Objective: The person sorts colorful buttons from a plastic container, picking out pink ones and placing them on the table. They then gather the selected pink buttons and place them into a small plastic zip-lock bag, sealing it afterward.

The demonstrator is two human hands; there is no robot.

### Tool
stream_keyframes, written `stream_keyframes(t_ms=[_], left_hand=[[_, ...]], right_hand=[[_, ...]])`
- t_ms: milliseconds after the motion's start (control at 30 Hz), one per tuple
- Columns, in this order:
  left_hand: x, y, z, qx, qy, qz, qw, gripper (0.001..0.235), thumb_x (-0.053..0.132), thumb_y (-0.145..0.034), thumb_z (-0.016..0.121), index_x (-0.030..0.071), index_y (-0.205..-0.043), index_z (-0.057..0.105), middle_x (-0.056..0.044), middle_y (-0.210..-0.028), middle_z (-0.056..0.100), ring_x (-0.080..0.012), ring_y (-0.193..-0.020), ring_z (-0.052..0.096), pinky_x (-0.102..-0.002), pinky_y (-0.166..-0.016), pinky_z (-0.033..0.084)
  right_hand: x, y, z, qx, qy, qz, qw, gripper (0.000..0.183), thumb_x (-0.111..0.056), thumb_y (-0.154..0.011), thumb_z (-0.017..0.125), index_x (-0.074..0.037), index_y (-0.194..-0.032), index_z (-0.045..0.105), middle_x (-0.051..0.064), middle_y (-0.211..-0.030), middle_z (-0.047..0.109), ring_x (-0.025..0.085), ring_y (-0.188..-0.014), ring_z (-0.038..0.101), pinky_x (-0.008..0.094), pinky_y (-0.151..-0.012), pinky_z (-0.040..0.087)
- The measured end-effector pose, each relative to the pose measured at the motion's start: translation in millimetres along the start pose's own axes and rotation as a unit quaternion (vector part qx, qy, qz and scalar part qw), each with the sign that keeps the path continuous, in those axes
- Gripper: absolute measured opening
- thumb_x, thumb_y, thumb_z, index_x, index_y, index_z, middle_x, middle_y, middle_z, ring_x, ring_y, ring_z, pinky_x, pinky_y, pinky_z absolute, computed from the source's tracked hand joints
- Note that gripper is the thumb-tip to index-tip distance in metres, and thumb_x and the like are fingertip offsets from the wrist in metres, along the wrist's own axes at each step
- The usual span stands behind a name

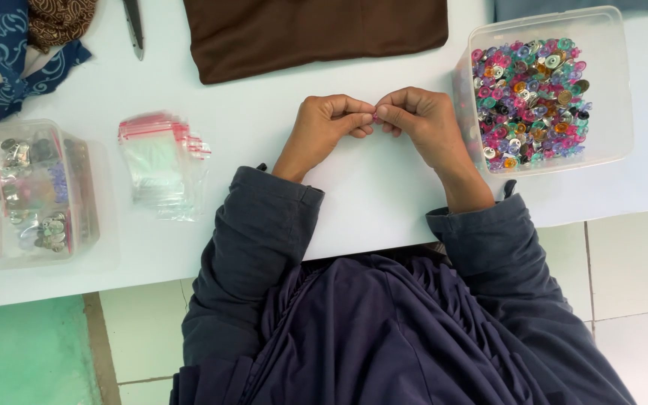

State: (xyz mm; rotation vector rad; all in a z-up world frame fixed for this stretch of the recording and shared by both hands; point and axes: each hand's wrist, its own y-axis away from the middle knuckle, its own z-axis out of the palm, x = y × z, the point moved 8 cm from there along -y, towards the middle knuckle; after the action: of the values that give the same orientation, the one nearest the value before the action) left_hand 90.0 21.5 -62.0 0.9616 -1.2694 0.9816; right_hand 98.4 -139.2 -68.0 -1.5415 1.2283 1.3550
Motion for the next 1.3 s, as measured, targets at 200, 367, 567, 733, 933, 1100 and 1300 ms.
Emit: stream_keyframes(t_ms=[200,367,567,733,933,1100,1300], left_hand=[[-15,4,-4,0.031,-0.121,0.022,0.992,0.01,0.001,-0.091,0.073,0.001,-0.1,0.077,-0.013,-0.077,0.075,-0.0117,-0.069,0.072,-0.021,-0.061,0.063],[-20,8,-5,0.058,-0.195,0.049,0.978,0.008,0.003,-0.09,0.076,0.002,-0.098,0.077,-0.012,-0.077,0.071,-0.0116,-0.068,0.07,-0.022,-0.057,0.06],[-13,11,-2,0.064,-0.267,0.06,0.96,0.008,0.004,-0.087,0.079,0.002,-0.093,0.077,-0.01,-0.076,0.065,-0.0121,-0.067,0.066,-0.024,-0.054,0.058],[-12,10,0,0.06,-0.276,0.062,0.957,0.01,0.005,-0.087,0.08,0.0,-0.094,0.076,-0.01,-0.076,0.064,-0.0144,-0.067,0.066,-0.025,-0.056,0.057],[-3,13,-3,0.035,-0.226,0.043,0.973,0.025,0.008,-0.086,0.084,-0.003,-0.106,0.074,-0.013,-0.082,0.062,-0.0146,-0.074,0.063,-0.028,-0.062,0.057],[53,11,1,0.15,-0.228,0.145,0.951,0.008,0.01,-0.1,0.071,0.008,-0.106,0.075,-0.005,-0.081,0.066,-0.0149,-0.073,0.066,-0.027,-0.063,0.053],[101,-25,83,0.005,-0.242,0.237,0.941,0.01,0.011,-0.099,0.067,0.014,-0.107,0.073,0.002,-0.087,0.068,-0.0109,-0.072,0.06,-0.026,-0.069,0.049]], right_hand=[[8,6,5,0.028,0.123,-0.031,0.991,0.009,-0.006,-0.1,0.078,0.003,-0.101,0.076,0.013,-0.076,0.071,0.015,-0.07,0.067,0.023,-0.062,0.053],[-11,9,19,0.045,0.202,-0.074,0.976,0.005,-0.002,-0.099,0.078,0.003,-0.098,0.077,0.016,-0.079,0.072,0.02,-0.069,0.07,0.025,-0.059,0.054],[-10,10,25,0.043,0.25,-0.107,0.961,0.005,0.002,-0.099,0.073,0.005,-0.099,0.077,0.019,-0.082,0.071,0.024,-0.071,0.07,0.027,-0.056,0.054],[-12,13,25,0.046,0.256,-0.111,0.959,0.009,0.003,-0.1,0.068,0.005,-0.102,0.076,0.02,-0.086,0.07,0.024,-0.071,0.068,0.028,-0.055,0.053],[-26,25,17,0.064,0.223,-0.098,0.968,0.013,-0.004,-0.101,0.071,0.003,-0.11,0.076,0.02,-0.096,0.071,0.025,-0.079,0.069,0.03,-0.063,0.056],[-94,80,8,0.13,0.264,-0.363,0.884,0.011,0.003,-0.099,0.07,-0.001,-0.106,0.077,0.01,-0.102,0.069,0.024,-0.08,0.065,0.031,-0.067,0.055],[-126,104,-67,0.06,0.222,-0.249,0.941,0.01,0.001,-0.103,0.068,0.006,-0.111,0.073,0.018,-0.108,0.075,0.032,-0.1,0.072,0.04,-0.092,0.058]])
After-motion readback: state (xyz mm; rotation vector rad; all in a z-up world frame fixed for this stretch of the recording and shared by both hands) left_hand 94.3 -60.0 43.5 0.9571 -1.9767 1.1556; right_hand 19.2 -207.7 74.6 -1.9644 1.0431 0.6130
